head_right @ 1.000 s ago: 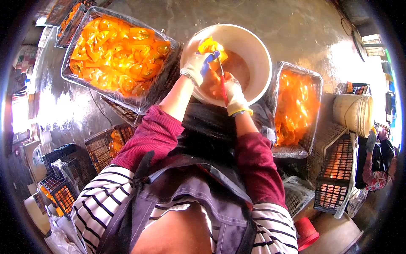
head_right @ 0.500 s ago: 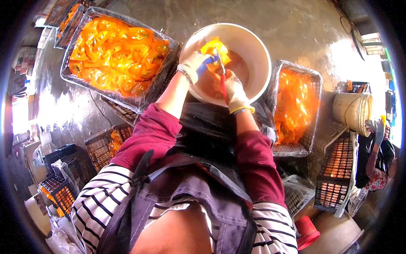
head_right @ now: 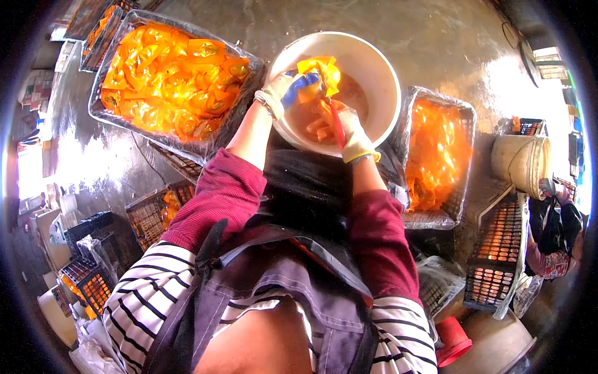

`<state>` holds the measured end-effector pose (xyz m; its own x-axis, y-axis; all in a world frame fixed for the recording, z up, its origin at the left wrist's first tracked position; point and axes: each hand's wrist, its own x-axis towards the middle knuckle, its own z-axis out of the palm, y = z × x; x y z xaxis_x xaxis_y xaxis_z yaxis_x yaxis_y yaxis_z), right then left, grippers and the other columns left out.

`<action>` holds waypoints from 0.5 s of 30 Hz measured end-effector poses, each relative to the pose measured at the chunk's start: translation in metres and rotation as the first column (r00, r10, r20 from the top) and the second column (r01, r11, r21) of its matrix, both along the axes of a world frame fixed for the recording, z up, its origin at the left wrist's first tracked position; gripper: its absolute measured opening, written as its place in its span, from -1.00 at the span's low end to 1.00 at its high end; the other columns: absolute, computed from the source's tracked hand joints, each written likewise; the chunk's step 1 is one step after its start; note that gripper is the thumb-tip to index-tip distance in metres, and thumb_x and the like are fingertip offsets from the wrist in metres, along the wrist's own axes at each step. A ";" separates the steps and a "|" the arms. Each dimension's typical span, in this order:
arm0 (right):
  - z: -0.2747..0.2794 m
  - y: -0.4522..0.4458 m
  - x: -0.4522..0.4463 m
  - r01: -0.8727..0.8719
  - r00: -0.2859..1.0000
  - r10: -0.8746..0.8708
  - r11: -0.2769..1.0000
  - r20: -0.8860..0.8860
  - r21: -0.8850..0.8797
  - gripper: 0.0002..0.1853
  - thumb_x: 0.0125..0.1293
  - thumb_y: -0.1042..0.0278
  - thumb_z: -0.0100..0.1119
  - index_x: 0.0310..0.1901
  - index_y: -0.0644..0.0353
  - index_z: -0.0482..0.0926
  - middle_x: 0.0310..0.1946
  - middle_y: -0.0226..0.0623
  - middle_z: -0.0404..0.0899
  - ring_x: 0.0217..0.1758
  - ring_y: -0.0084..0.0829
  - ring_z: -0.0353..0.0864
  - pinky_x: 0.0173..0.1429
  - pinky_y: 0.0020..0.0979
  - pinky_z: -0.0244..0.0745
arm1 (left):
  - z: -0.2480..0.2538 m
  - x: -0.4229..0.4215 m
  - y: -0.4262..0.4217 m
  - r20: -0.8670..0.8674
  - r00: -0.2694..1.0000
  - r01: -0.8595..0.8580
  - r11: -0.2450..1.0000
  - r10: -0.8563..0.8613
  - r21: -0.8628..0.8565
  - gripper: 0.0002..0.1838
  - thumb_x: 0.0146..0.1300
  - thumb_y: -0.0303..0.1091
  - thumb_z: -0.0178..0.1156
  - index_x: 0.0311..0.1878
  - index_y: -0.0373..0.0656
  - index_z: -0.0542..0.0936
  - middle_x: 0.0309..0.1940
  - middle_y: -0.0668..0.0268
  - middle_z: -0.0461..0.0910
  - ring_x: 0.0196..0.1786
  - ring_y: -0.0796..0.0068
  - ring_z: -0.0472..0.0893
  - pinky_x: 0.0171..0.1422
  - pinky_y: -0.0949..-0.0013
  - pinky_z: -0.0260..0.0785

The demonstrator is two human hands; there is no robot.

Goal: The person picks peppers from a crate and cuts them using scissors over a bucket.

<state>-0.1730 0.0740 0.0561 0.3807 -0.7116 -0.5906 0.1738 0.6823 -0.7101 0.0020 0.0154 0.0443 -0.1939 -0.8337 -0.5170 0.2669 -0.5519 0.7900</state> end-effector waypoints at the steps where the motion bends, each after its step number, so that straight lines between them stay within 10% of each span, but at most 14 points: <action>1: -0.001 -0.001 -0.001 -0.015 1.000 0.015 1.000 0.007 0.021 -0.64 0.37 0.18 0.02 0.02 0.30 0.46 -0.39 -0.04 0.63 -0.63 -0.37 0.58 -0.59 -0.49 0.50 | -0.006 0.000 -0.002 -0.079 0.996 -0.032 0.999 0.035 0.034 -0.61 0.20 -0.34 0.24 0.09 -0.21 0.49 -0.15 0.26 0.58 -0.12 0.50 0.57 0.01 0.48 0.47; 8: -0.011 0.003 0.000 -0.043 0.982 0.036 0.999 0.183 0.033 -0.62 0.40 0.15 -0.04 0.01 0.33 0.47 -0.33 -0.03 0.64 -0.56 -0.38 0.61 -0.49 -0.53 0.53 | -0.014 -0.010 -0.001 -0.112 0.967 -0.216 0.969 0.230 0.122 -0.68 0.22 -0.38 0.21 0.02 -0.24 0.51 -0.18 0.25 0.59 -0.18 0.44 0.59 -0.13 0.44 0.54; 15: -0.030 0.018 0.004 0.073 0.978 -0.047 0.989 0.202 -0.125 -0.61 0.41 0.14 -0.09 -0.02 0.35 0.48 -0.29 -0.08 0.62 -0.42 -0.29 0.63 -0.37 -0.43 0.56 | -0.029 -0.038 0.008 0.484 0.875 0.191 0.915 0.005 -0.354 -0.44 0.12 -0.29 0.31 0.17 -0.24 0.37 0.04 0.17 0.51 0.09 0.30 0.50 0.16 0.41 0.35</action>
